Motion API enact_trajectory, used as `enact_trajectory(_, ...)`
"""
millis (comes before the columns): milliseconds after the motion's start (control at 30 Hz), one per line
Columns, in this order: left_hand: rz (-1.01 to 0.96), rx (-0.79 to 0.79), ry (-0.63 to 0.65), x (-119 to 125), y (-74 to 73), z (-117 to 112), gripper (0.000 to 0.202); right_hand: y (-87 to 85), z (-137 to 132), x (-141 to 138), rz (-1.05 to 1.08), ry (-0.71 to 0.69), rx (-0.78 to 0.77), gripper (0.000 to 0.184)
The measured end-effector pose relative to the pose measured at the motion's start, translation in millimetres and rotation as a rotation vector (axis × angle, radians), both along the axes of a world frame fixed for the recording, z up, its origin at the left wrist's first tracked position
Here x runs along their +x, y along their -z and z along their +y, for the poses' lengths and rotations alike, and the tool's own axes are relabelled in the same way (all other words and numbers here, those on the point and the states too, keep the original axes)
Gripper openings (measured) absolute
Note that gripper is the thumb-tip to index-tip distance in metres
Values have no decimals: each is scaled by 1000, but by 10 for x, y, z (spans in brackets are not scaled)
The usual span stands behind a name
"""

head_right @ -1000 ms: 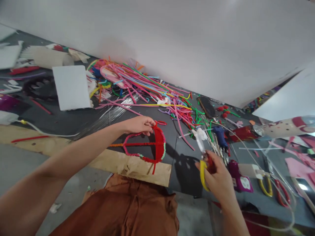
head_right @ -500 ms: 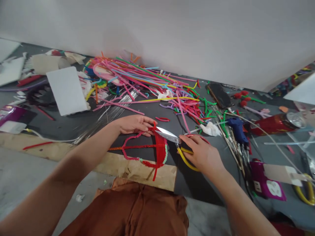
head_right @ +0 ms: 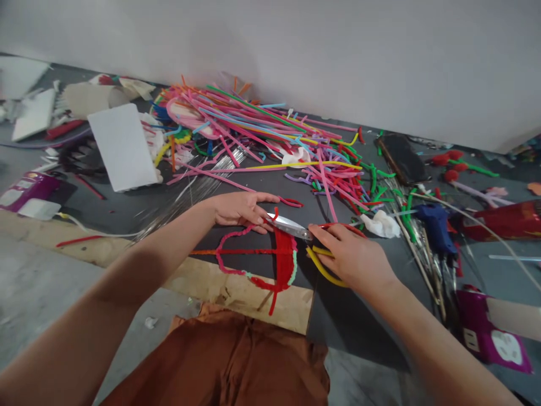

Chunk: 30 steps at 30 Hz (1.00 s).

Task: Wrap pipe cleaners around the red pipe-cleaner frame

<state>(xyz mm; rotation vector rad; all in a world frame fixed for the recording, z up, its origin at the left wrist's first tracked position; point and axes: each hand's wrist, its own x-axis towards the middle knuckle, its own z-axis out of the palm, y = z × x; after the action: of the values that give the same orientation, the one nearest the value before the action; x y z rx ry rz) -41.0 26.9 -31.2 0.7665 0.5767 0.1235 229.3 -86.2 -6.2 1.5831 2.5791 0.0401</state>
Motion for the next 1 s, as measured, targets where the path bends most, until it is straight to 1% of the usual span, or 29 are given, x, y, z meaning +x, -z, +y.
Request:
enact_trajectory(133, 23, 0, -19, 8, -19, -12, 94, 15, 19, 10, -60, -55, 19, 43)
enact_trajectory(267, 23, -4, -22, 7, -10, -11, 95, 53, 59, 51, -34, -134, 40, 43)
enact_trajectory(400, 17, -8, -23, 4, 6, -4, 96, 64, 100, 86, -38, -206, 96, 41)
enact_trajectory(667, 97, 6, -57, 36, -58, -30, 89, 122, 118, 106, -72, -281, 204, 39)
enact_trajectory(767, 103, 3, -57, 35, -60, -29, 90, 126, 124, 109, -83, -265, 208, 39)
enact_trajectory(900, 55, -15, -60, 21, -27, -21, 92, 79, 138, 83, -59, -165, 171, 42)
enact_trajectory(1000, 50, -20, -54, 19, -15, -19, 95, 39, 144, 50, -49, -121, 148, 44)
